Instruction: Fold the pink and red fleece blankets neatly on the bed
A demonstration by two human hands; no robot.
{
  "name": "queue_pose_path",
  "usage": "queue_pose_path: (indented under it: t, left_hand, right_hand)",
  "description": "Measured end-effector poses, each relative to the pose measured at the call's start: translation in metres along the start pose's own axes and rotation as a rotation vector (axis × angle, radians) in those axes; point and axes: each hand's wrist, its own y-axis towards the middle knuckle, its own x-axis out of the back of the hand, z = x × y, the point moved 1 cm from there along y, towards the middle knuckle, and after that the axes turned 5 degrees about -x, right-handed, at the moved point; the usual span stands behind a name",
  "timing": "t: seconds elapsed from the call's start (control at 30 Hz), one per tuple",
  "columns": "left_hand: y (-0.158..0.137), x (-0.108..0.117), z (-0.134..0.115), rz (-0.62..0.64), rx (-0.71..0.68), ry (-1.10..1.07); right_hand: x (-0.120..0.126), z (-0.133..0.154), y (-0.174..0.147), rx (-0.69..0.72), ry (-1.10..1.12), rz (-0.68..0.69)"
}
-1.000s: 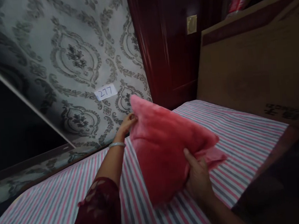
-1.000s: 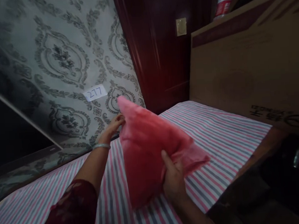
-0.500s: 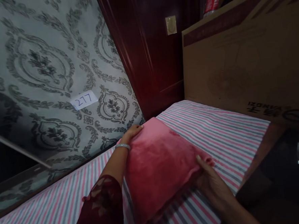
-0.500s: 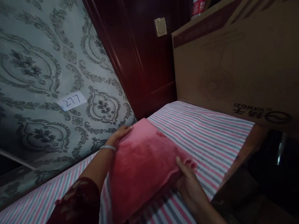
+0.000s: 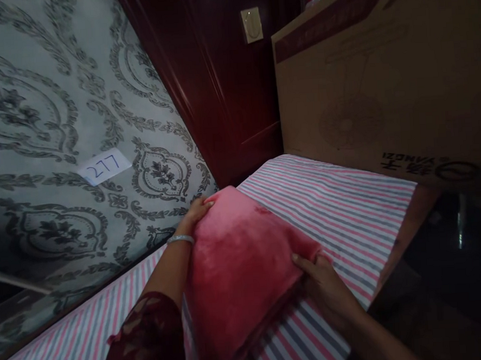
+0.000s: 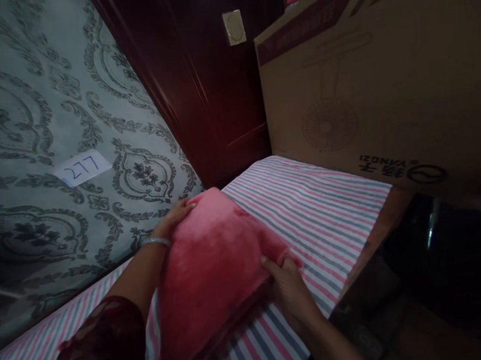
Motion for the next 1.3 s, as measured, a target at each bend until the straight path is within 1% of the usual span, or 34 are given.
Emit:
queue_pose_path:
  t: [0.07,0.1,0.13,0.17,0.23,0.3,0.33,0.37,0.43,0.53,0.6,0.67,0.7,0.73,0.8,0.87,0.9,0.93,1.0,1.07,1.1,1.17,1.23,1.3]
  left_hand:
    - [0.002,-0.015,0.005,0.030,0.031,0.017]
    - [0.002,-0.021,0.008,0.044,0.046,0.023]
    - [0.003,-0.025,0.010,0.053,0.057,0.025]
    - [0.003,-0.027,0.012,0.057,0.066,0.025]
    - [0.001,-0.023,0.013,0.058,0.078,0.018]
    - [-0.006,-0.012,0.013,0.049,0.086,0.013]
    - [-0.013,-0.005,0.012,0.026,0.092,0.001]
    - [-0.022,0.003,0.012,-0.016,0.099,-0.023]
    - [-0.047,0.017,0.014,-0.135,0.120,-0.084]
    - [-0.098,0.031,0.023,-0.288,0.164,-0.163]
    - [-0.137,0.034,0.033,-0.378,0.232,-0.277]
    - [-0.176,0.030,0.042,-0.489,0.342,-0.478]
    - [-0.194,0.026,0.045,-0.509,0.402,-0.594]
    - [-0.212,0.020,0.045,-0.488,0.449,-0.710]
    - [-0.242,0.006,0.036,-0.365,0.491,-0.935]
    - [-0.267,-0.010,0.018,-0.259,0.468,-1.094]
    - [-0.276,-0.019,0.007,-0.243,0.451,-1.143]
    - [-0.284,-0.026,-0.004,-0.254,0.441,-1.171]
    - [-0.293,-0.039,-0.022,-0.323,0.444,-1.179]
    - [-0.294,-0.042,-0.033,-0.395,0.452,-1.142]
    - [-0.291,-0.038,-0.036,-0.425,0.452,-1.111]
    - [-0.283,-0.019,-0.035,-0.451,0.453,-1.044]
    - [-0.275,0.016,-0.029,-0.451,0.453,-0.982]
    - [-0.274,0.057,-0.019,-0.459,0.423,-0.943]
  right_hand:
    - [0.018,0.005,-0.001,-0.031,-0.070,0.005]
    - [0.027,0.009,-0.003,-0.026,-0.112,-0.021]
    - [0.036,0.016,-0.003,0.002,-0.160,-0.065]
    - [0.044,0.024,-0.003,0.058,-0.216,-0.114]
    - [0.057,0.041,0.001,0.231,-0.357,-0.200]
    - [0.065,0.055,0.012,0.391,-0.521,-0.239]
    - [0.069,0.060,0.019,0.432,-0.602,-0.239]
    - [0.071,0.063,0.028,0.439,-0.680,-0.228]
    - [0.075,0.065,0.044,0.384,-0.814,-0.177]
    - [0.075,0.063,0.062,0.274,-0.922,-0.059]
    - [0.070,0.063,0.068,0.224,-0.922,-0.013]
    - [0.061,0.063,0.071,0.189,-0.873,0.008]
    - [0.055,0.064,0.071,0.178,-0.831,0.015]
    - [0.050,0.065,0.071,0.165,-0.783,0.028]
    - [0.039,0.067,0.071,0.111,-0.688,0.073]
    - [0.030,0.068,0.070,0.025,-0.615,0.116]
    - [0.026,0.068,0.070,-0.011,-0.593,0.128]
    - [0.023,0.068,0.071,-0.034,-0.578,0.127]
    - [0.018,0.069,0.070,-0.036,-0.566,0.101]
    - [0.011,0.069,0.066,-0.031,-0.545,0.073]
    - [0.007,0.068,0.061,-0.039,-0.519,0.065]
    - [-0.004,0.062,0.044,-0.068,-0.437,0.069]
    - [-0.019,0.049,0.017,-0.076,-0.333,0.128]
    - [-0.035,0.024,-0.018,-0.067,-0.241,0.245]
